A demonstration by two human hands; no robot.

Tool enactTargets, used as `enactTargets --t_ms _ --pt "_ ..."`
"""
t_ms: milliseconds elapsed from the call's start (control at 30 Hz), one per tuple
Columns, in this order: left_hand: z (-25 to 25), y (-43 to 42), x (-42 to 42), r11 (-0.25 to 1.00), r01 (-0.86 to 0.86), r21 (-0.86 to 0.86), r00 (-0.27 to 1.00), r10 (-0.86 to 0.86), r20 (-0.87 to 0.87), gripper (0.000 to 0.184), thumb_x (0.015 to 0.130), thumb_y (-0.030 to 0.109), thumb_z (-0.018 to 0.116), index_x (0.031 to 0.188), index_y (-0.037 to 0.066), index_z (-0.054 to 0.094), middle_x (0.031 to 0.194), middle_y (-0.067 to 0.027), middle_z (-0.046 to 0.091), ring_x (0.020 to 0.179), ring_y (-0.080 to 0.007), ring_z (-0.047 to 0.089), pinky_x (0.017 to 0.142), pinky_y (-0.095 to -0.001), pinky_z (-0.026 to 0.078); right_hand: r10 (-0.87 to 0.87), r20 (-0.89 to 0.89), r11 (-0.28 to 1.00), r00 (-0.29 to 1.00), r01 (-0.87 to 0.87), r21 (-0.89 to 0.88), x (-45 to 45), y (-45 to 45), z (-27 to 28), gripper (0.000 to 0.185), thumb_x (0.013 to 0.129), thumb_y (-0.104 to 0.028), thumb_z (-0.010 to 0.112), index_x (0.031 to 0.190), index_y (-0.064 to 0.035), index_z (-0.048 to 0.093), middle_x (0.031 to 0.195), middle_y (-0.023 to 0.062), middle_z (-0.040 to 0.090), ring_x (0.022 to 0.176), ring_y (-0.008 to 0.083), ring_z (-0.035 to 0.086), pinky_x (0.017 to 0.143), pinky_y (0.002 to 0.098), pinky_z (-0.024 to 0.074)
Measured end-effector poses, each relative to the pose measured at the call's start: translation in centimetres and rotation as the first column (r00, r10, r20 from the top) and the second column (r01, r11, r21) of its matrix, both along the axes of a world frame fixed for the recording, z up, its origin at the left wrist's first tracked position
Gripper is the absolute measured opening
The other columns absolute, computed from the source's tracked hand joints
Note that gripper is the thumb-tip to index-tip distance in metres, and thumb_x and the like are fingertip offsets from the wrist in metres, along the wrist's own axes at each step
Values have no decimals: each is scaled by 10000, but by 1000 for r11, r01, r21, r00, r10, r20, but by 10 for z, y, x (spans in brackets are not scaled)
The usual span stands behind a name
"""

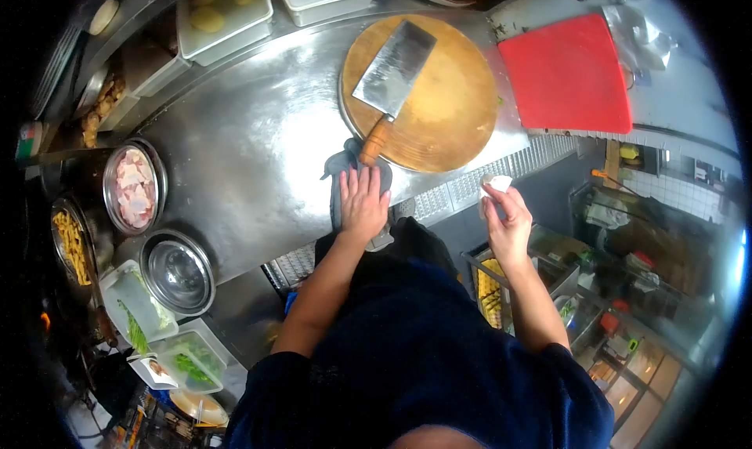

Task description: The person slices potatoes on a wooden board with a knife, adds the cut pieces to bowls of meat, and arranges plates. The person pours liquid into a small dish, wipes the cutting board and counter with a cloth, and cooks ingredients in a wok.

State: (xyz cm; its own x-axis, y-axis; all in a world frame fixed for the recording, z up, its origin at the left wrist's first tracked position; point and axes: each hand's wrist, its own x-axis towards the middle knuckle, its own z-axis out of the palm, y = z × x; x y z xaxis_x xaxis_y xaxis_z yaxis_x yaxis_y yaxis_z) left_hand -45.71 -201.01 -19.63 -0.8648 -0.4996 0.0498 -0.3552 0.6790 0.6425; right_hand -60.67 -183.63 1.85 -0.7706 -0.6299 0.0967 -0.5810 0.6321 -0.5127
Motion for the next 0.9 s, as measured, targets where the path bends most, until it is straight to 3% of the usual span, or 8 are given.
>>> enactTargets --t_ms 100,333,500,567,600,733,833,900 --pt "-13 6 1 988 73 -133 986 -92 -137 390 898 196 658 1284 139 653 1091 -161 663 1320 -431 500 1190 -577 270 -37 68 999 997 37 0 -6 13 0 251 891 66 673 1129 1 722 972 106 662 859 191 663 765 282 526" --pt "-31 45 -18 899 399 -179 900 -421 -111 388 855 66 574 1223 125 682 1112 -149 670 1220 -400 574 1139 -516 379 -65 26 997 998 66 -29 -39 85 -9 233 883 45 691 1104 -17 729 1012 124 684 874 227 678 796 296 534" --pt "-43 99 -66 911 355 -208 922 -379 -85 385 884 56 551 1246 121 663 1125 -170 652 1199 -393 578 1121 -519 407 -133 39 989 990 135 -59 -79 177 -24 224 879 35 690 1093 -17 730 1012 139 693 907 256 688 793 305 531" --pt "-44 128 -96 920 311 -238 934 -343 -105 418 876 42 563 1279 116 646 1149 -181 648 1190 -401 581 1123 -532 400 -157 44 987 987 158 -39 -98 224 -32 225 878 38 688 1092 -17 730 1018 138 696 901 252 686 775 304 526" --pt "-49 144 -111 948 265 -177 953 -286 -102 475 852 21 588 1321 89 617 1214 -192 629 1208 -421 565 1137 -552 377 -175 40 984 984 176 -39 -107 248 -36 225 878 39 688 1092 -17 731 1021 138 697 898 250 685 766 304 524" --pt "-51 212 -196 989 -21 -143 990 1 -138 428 915 -2 553 1342 21 577 1185 -238 602 1168 -462 546 1144 -571 354 -315 73 947 946 318 -45 -136 335 -33 220 886 36 682 1093 -19 731 1025 134 699 900 238 684 745 292 512" --pt "-45 239 -282 950 -307 49 933 311 -180 464 945 31 545 1408 27 517 1210 -255 598 1197 -469 530 1170 -567 307 -352 55 932 935 355 -79 -152 393 -40 216 883 23 691 1091 -18 731 1059 138 701 941 253 691 775 306 517" --pt "-43 243 -328 894 -443 64 873 447 -196 432 971 47 529 1400 0 511 1216 -260 596 1174 -485 528 1160 -563 313 -385 -12 922 923 385 -36 -158 420 -42 221 882 21 689 1096 -18 729 1061 138 702 930 260 691 784 309 515"
